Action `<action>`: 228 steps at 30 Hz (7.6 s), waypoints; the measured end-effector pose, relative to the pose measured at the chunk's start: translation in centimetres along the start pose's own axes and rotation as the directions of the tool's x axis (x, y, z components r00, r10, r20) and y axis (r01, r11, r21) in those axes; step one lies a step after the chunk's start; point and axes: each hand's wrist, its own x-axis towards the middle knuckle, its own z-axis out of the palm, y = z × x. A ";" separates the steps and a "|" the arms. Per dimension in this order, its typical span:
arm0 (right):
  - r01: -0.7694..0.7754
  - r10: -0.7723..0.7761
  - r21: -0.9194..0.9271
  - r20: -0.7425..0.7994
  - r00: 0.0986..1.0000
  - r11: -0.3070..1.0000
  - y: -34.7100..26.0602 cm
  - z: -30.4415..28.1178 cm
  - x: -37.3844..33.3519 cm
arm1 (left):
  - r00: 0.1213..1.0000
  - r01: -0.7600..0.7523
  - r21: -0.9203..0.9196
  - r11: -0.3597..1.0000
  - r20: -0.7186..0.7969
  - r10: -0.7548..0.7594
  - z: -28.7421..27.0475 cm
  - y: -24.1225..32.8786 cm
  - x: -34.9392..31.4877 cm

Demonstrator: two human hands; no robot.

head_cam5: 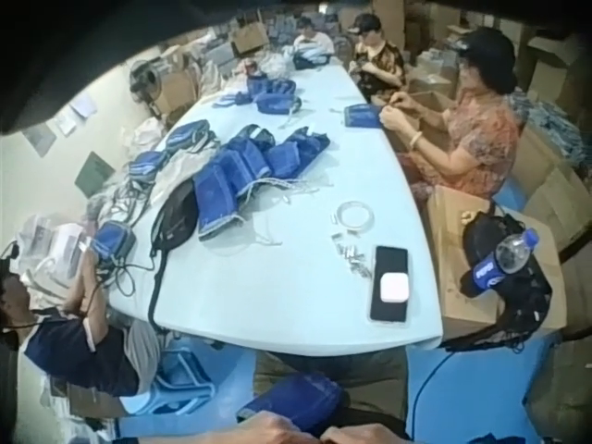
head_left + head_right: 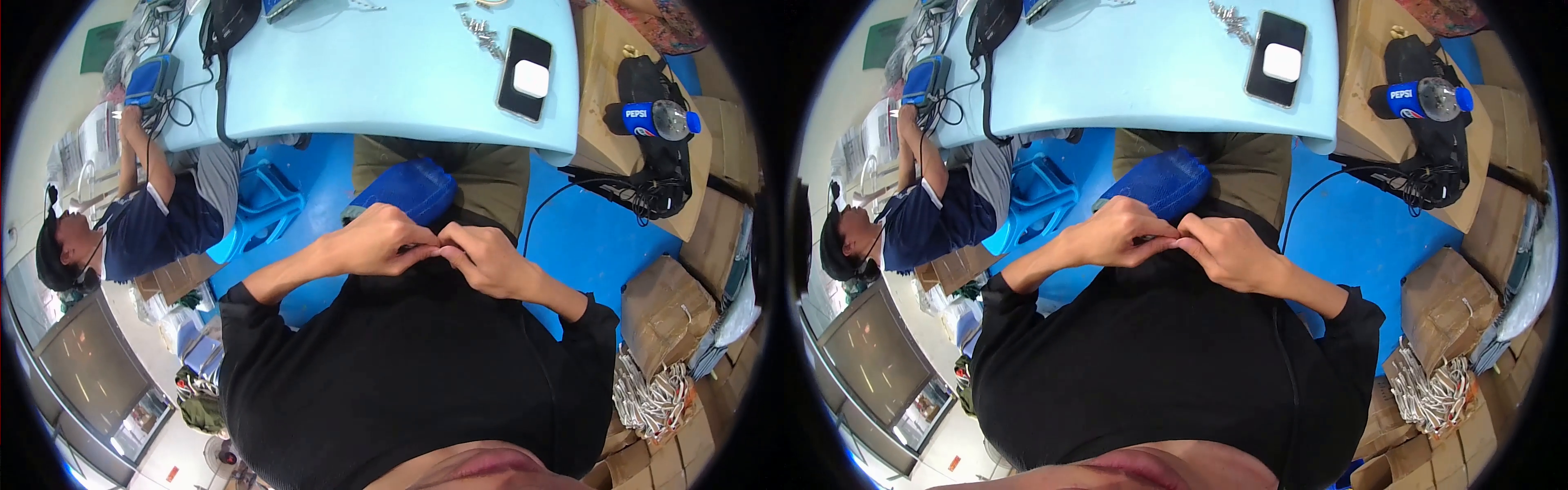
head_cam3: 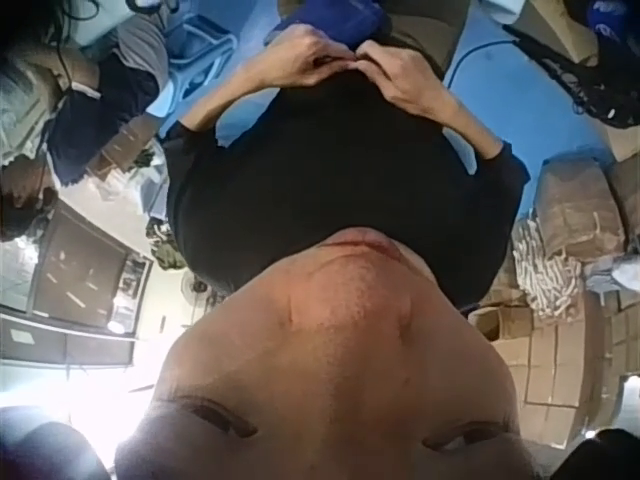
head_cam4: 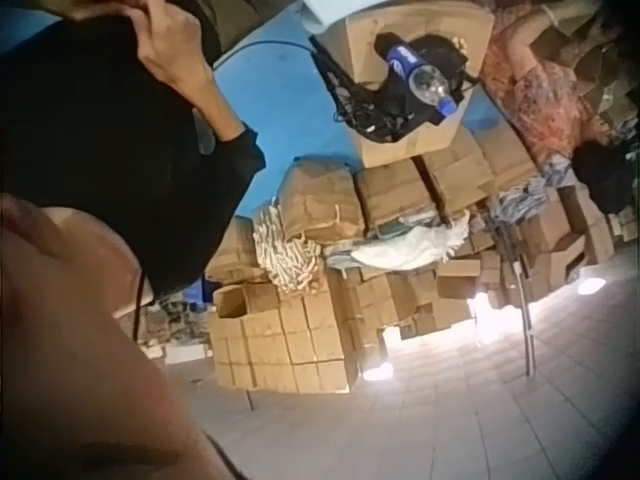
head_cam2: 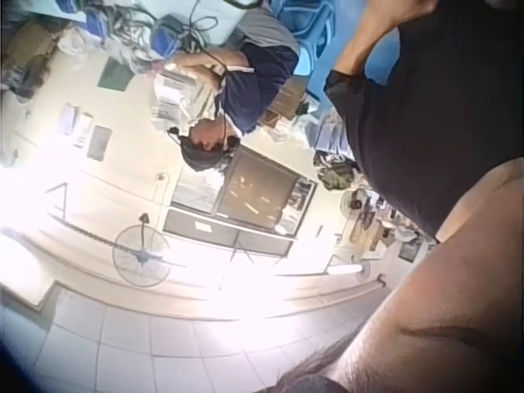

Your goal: Threading cords through blue mesh bags to create drawstrings.

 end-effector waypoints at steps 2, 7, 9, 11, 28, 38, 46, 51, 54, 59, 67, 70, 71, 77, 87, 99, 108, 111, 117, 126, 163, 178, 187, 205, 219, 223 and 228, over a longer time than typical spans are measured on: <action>0.049 -0.048 -0.074 0.025 0.999 0.996 0.2 -0.2 -0.2 | 1.000 0.022 0.144 0.989 -0.020 -0.019 -0.6 0.9 0.0; 0.297 -0.298 -0.178 0.024 0.954 0.938 0.2 -0.7 -0.8 | 0.994 -0.106 0.032 0.994 -0.002 0.106 -0.8 0.9 -1.3; 0.347 -0.346 -0.194 0.042 0.937 0.917 -0.6 -0.9 -1.4 | 0.976 -0.218 -0.058 0.974 -0.029 0.217 0.1 0.5 -2.3; 0.330 -0.322 -0.158 0.075 0.944 0.931 -0.3 -0.8 -1.9 | 0.988 -0.140 -0.010 0.990 0.067 0.140 -0.4 1.5 -2.2; 0.010 -0.197 -0.449 -0.371 0.908 0.894 6.4 -0.6 0.3 | 0.977 0.156 -0.428 0.890 -0.064 -0.203 -9.9 4.7 -0.6; -0.201 0.125 -0.189 -0.351 0.928 0.961 7.7 -0.3 0.5 | 0.201 -0.246 0.496 0.833 -0.814 0.544 -21.7 12.8 -0.3; -0.198 0.130 -0.207 -0.301 0.945 0.958 9.5 1.1 0.6 | 0.405 0.254 0.275 0.927 -0.901 0.156 -15.1 -7.2 2.4; -0.224 0.061 -0.319 -0.448 0.892 0.921 13.6 0.3 -0.4 | 0.555 0.441 0.272 0.856 -0.831 -0.022 -10.4 -11.0 5.4; -0.249 0.030 -0.270 -0.620 0.784 0.930 16.4 0.7 0.2 | 0.601 0.538 0.359 0.763 -0.798 -0.049 -9.9 -9.4 7.8; -0.282 -0.035 -0.297 -0.741 0.670 0.912 17.9 1.1 0.9 | 0.587 0.102 0.014 0.995 -0.808 -0.048 -12.7 -13.2 10.3; -0.285 -0.056 -0.311 -0.759 0.648 0.907 18.3 1.4 1.3 | 0.279 -0.298 0.207 0.932 -0.915 0.292 -28.4 -4.6 17.8; -0.280 -0.023 -0.304 -0.714 0.699 0.910 18.1 2.0 1.7 | 0.252 -0.126 0.180 0.976 -0.945 0.207 -37.2 -5.0 22.9; -0.288 -0.022 -0.303 -0.723 0.690 0.908 18.1 2.1 1.5 | 0.276 -0.069 0.212 0.975 -0.935 0.223 -39.3 -4.3 24.9; -0.281 -0.087 -0.354 -0.744 0.662 0.892 18.2 1.7 1.4 | 0.454 0.193 0.343 0.919 -0.862 0.226 -39.9 -11.6 31.6; -0.295 -0.030 -0.321 -0.721 0.692 0.900 17.9 1.2 2.2 | 0.512 0.699 0.533 0.477 -0.839 0.187 -30.2 -22.3 27.2; -0.322 -0.014 -0.297 -0.753 0.657 0.899 18.6 1.6 1.7 | 0.339 0.697 0.286 0.657 -0.939 0.049 -32.0 -19.9 26.0; -0.335 0.002 -0.289 -0.755 0.655 0.897 18.3 1.4 1.9 | 0.155 -0.128 -0.111 0.986 -0.984 -0.091 -37.2 -11.8 21.3; -0.332 -0.020 -0.314 -0.752 0.659 0.890 18.4 1.3 1.7 | 0.211 -0.240 -0.073 0.968 -0.977 -0.021 -35.4 -8.2 18.4; -0.237 -0.009 -0.221 -0.750 0.662 0.946 17.6 1.2 1.6 | 0.082 -0.305 -0.035 0.952 -0.997 -0.011 -30.1 -4.2 9.6; 0.191 -0.115 0.047 -0.651 0.750 0.980 3.7 -0.2 6.3 | 0.497 -0.654 -0.640 0.403 -0.766 -0.409 -18.6 -4.5 2.8; 0.035 0.202 0.381 -0.564 0.801 0.924 6.4 -1.4 13.7 | 0.532 -0.388 -0.609 0.692 -0.761 -0.371 -14.1 -4.4 7.3; 0.157 0.157 0.527 -0.503 0.850 0.835 2.4 -1.7 13.4 | 0.395 -0.622 -0.509 0.595 -0.860 -0.322 -12.4 -0.5 6.1; 0.187 0.109 0.623 -0.405 0.908 0.759 3.1 -2.1 10.9 | 0.249 -0.611 -0.355 0.708 -0.935 -0.253 -14.2 -1.6 5.6; -0.047 0.198 0.960 -0.009 0.980 0.276 2.7 -3.7 8.7 | 0.323 -0.646 -0.443 0.622 -0.896 -0.304 -14.3 -2.9 3.2; -0.179 0.257 0.806 0.035 0.966 0.564 2.7 -1.4 7.7 | 0.016 -0.765 -0.289 0.575 -0.902 -0.431 -16.0 -5.9 3.6; -0.191 0.239 0.818 0.068 0.969 0.543 2.1 -1.4 6.8 | -0.022 -0.755 -0.250 0.606 -0.914 -0.405 -17.2 -5.0 4.0; -0.118 0.223 0.762 -0.035 0.974 0.636 2.1 -2.2 4.8 | -0.018 -0.725 -0.238 0.647 -0.932 -0.362 -18.4 -4.8 3.2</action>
